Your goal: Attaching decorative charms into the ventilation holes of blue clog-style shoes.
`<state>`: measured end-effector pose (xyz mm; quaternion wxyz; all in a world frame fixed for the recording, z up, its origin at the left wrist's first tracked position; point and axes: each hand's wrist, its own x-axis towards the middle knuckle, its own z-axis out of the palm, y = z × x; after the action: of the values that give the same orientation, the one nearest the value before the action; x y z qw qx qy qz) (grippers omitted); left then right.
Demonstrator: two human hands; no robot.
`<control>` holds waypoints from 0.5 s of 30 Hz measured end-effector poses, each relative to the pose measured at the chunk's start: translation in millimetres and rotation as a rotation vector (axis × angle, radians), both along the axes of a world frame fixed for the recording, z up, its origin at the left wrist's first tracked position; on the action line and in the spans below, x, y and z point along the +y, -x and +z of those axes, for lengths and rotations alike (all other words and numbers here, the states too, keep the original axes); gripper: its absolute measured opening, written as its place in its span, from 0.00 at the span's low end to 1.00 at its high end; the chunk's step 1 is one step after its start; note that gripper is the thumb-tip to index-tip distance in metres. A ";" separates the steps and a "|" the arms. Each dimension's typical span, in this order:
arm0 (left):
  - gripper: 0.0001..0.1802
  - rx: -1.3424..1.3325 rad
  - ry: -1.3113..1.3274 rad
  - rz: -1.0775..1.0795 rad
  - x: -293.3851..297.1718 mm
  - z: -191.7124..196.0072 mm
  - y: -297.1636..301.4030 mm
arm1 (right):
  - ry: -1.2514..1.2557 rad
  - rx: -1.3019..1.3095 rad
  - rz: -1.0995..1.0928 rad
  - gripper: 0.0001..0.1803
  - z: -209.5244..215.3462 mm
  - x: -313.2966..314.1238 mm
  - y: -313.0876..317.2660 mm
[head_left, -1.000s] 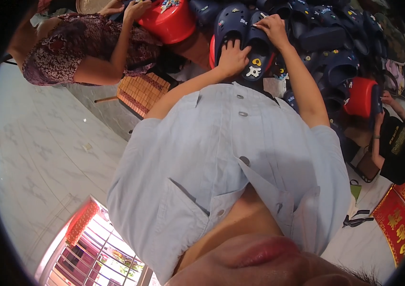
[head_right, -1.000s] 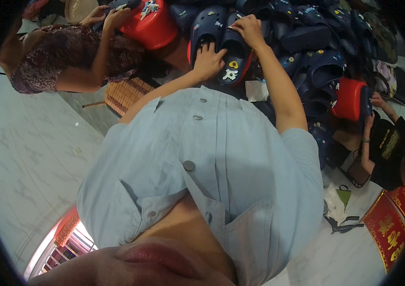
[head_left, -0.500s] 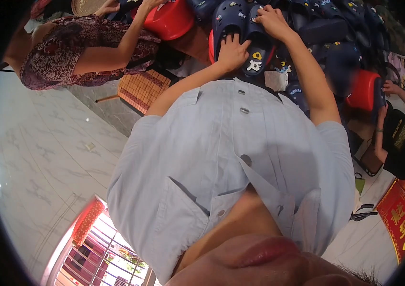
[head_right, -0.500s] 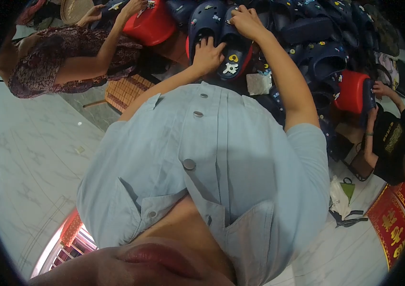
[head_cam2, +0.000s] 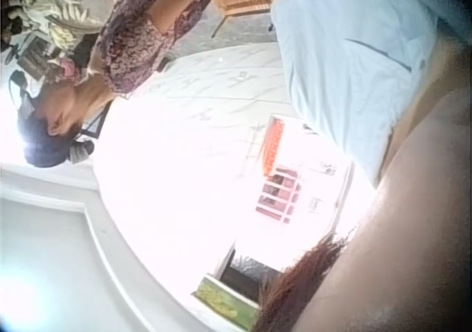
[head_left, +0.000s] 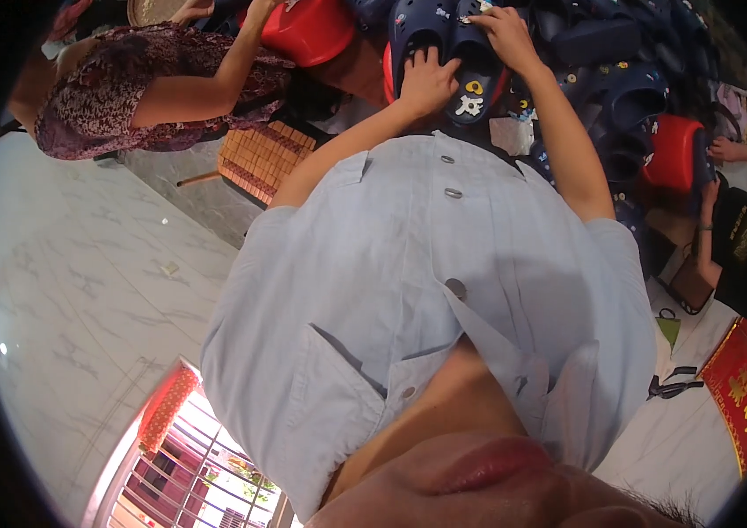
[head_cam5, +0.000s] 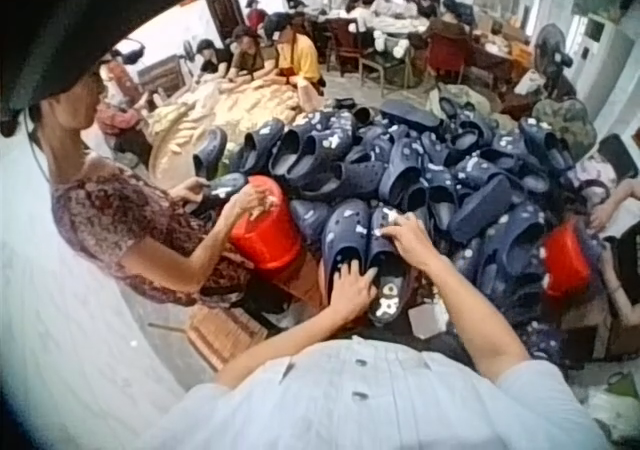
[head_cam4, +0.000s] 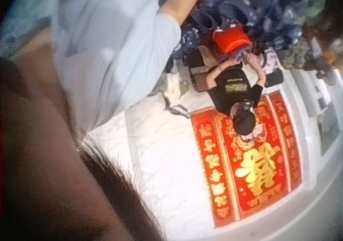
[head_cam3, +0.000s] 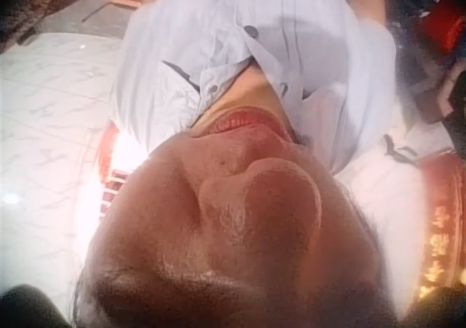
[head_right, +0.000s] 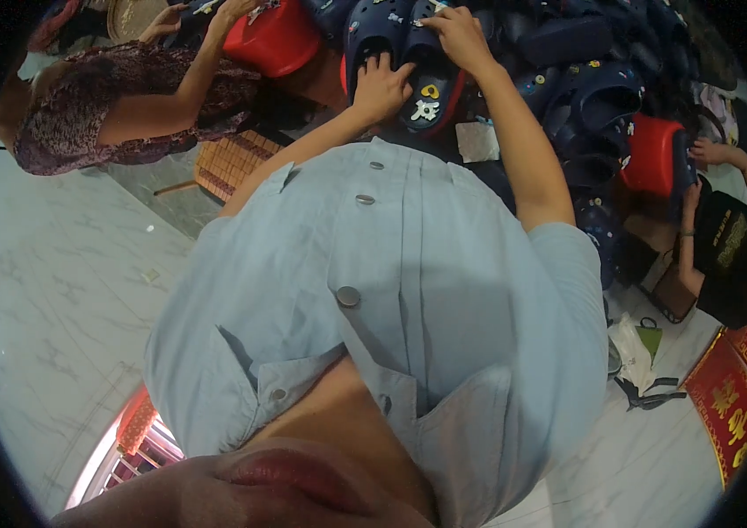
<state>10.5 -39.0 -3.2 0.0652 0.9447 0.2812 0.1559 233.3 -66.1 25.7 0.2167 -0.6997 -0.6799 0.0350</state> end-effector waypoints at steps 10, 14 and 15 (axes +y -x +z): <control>0.20 -0.370 0.555 -0.144 39.3 54.8 40.3 | -0.218 0.452 -0.396 0.12 -14.0 -124.7 29.5; 0.14 -0.384 0.545 -0.064 46.6 61.8 62.0 | -0.168 0.539 -0.535 0.11 -30.5 -147.2 36.2; 0.11 -0.337 0.538 -0.035 47.3 60.5 66.8 | -0.150 0.570 -0.573 0.11 -30.8 -148.7 38.9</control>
<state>-56.3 8.3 57.3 0.3610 0.8592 0.2811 0.2291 194.4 -214.8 -5.1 0.4477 -0.8054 -0.3708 0.1159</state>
